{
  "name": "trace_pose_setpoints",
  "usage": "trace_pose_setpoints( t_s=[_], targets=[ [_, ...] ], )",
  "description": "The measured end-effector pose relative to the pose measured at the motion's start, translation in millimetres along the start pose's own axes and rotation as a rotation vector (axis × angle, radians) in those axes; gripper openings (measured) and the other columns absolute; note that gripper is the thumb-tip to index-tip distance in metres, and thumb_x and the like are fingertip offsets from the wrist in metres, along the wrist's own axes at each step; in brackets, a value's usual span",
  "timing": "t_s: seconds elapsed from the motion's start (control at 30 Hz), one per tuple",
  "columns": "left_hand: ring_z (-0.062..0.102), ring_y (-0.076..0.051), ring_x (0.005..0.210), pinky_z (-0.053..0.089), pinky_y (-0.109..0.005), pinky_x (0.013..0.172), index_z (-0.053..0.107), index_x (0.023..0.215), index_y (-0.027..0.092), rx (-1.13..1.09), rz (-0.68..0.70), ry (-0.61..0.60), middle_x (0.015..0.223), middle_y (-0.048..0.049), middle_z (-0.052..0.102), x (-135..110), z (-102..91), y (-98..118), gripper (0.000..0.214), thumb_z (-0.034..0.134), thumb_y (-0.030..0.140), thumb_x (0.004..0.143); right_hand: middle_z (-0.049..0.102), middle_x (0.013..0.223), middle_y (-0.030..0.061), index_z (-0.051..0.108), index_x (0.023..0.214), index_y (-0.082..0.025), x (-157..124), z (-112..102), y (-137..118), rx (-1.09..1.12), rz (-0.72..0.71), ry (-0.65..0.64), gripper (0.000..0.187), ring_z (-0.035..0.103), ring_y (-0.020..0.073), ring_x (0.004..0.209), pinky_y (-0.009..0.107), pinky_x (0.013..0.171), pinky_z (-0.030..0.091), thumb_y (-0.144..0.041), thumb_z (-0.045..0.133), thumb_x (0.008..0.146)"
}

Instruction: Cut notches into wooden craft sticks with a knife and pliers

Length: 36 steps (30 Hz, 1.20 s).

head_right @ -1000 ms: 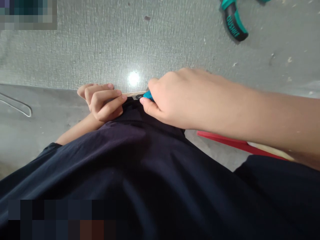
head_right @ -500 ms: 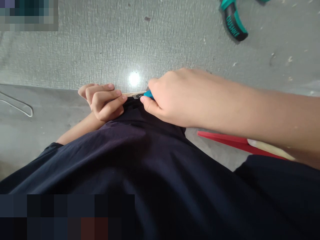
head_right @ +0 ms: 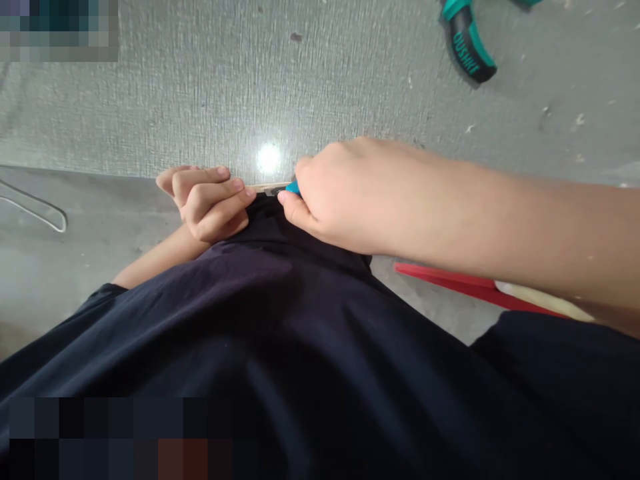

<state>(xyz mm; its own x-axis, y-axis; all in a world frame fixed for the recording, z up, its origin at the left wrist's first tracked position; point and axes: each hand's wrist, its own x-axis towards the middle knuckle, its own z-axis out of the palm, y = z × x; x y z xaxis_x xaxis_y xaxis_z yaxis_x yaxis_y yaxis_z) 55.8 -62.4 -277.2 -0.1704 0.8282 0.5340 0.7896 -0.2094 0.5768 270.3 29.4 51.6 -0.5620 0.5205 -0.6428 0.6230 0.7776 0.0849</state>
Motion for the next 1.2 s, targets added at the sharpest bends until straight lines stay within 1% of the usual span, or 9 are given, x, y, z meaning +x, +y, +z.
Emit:
trace_pose_setpoints(
  t_s=[0.17,0.27,0.47,0.63,0.8,0.9,1.0,1.13,1.2],
  targets=[
    [0.082,-0.035,0.098,0.052,-0.072,0.111,0.071,0.079,0.033,-0.002,-0.016,-0.038,0.071,-0.0023,0.072,5.2,-3.3,-2.7,0.051,0.068,0.08,0.098,0.069,0.075,0.0118,0.077,0.111,-0.025,0.0,-4.4,-5.6,-0.009,0.026,-0.035,0.052,0.069,0.0345,0.07,0.043,0.063,0.04,-0.057,0.036,0.118],
    [0.081,-0.031,0.09,0.054,-0.067,0.106,0.069,0.072,0.031,0.014,-0.001,0.05,0.065,-0.002,0.067,10.0,2.9,-3.7,0.061,0.059,0.084,0.101,0.072,0.081,0.0148,0.078,0.113,-0.023,-0.8,-6.6,-9.3,0.005,0.056,-0.073,0.054,0.073,0.0372,0.075,0.045,0.066,0.041,-0.057,0.037,0.119],
    [0.078,-0.025,0.084,0.055,-0.062,0.107,0.07,0.076,0.03,0.003,0.198,0.271,0.064,0.0005,0.059,12.9,17.3,-13.3,0.081,0.029,0.091,0.11,0.073,0.081,0.0147,0.079,0.103,-0.022,-1.8,-11.7,-17.4,0.025,0.128,-0.123,0.054,0.073,0.0358,0.077,0.043,0.069,0.041,-0.052,0.036,0.117],
    [0.078,-0.027,0.09,0.05,-0.065,0.112,0.075,0.082,0.032,-0.109,0.185,0.257,0.067,-0.0003,0.063,14.3,10.6,-12.6,0.071,0.044,0.09,0.109,0.079,0.09,0.017,0.078,0.115,-0.017,-9.5,-13.2,-23.0,0.005,0.034,-0.047,0.048,0.077,0.0359,0.082,0.041,0.068,0.038,-0.042,0.037,0.118],
    [0.077,-0.024,0.082,0.049,-0.062,0.106,0.079,0.087,0.034,-0.042,0.399,0.497,0.068,0.0006,0.068,16.5,0.3,-0.5,0.051,0.049,0.067,0.113,0.081,0.095,0.0207,0.073,0.126,-0.009,-18.1,1.1,-26.7,-0.081,0.023,0.076,0.048,0.077,0.0351,0.081,0.039,0.067,0.039,-0.042,0.038,0.119],
    [0.081,-0.027,0.09,0.051,-0.062,0.106,0.08,0.092,0.034,-0.07,0.305,0.369,0.073,0.0003,0.069,14.0,-3.3,2.0,0.054,0.052,0.076,0.109,0.08,0.099,0.0212,0.073,0.124,-0.008,-22.0,14.6,-27.6,-0.03,0.039,0.188,0.049,0.075,0.0311,0.079,0.037,0.069,0.041,-0.043,0.04,0.121],
    [0.084,-0.028,0.097,0.051,-0.062,0.11,0.078,0.093,0.033,-0.113,0.206,0.245,0.077,0.001,0.068,13.2,0.1,1.0,0.057,0.057,0.083,0.106,0.078,0.099,0.021,0.074,0.123,-0.008,-24.8,25.3,-28.8,0.015,0.053,0.239,0.05,0.072,0.0287,0.077,0.036,0.069,0.042,-0.043,0.038,0.122],
    [0.084,-0.024,0.094,0.05,-0.062,0.112,0.08,0.107,0.036,-0.156,0.317,0.364,0.085,0.0029,0.069,15.9,8.5,2.4,0.048,0.049,0.072,0.114,0.077,0.102,0.0207,0.074,0.123,-0.009,-24.2,35.9,-32.7,0.046,0.103,0.274,0.05,0.071,0.028,0.079,0.036,0.068,0.04,-0.044,0.038,0.122],
    [0.084,-0.023,0.094,0.051,-0.062,0.11,0.08,0.111,0.037,-0.128,0.287,0.361,0.086,0.0033,0.068,17.1,8.1,6.2,0.045,0.046,0.067,0.115,0.077,0.105,0.0217,0.074,0.125,-0.009,-22.5,40.9,-34.4,0.054,0.129,0.292,0.051,0.072,0.0292,0.081,0.036,0.067,0.038,-0.044,0.036,0.123]
  ],
)
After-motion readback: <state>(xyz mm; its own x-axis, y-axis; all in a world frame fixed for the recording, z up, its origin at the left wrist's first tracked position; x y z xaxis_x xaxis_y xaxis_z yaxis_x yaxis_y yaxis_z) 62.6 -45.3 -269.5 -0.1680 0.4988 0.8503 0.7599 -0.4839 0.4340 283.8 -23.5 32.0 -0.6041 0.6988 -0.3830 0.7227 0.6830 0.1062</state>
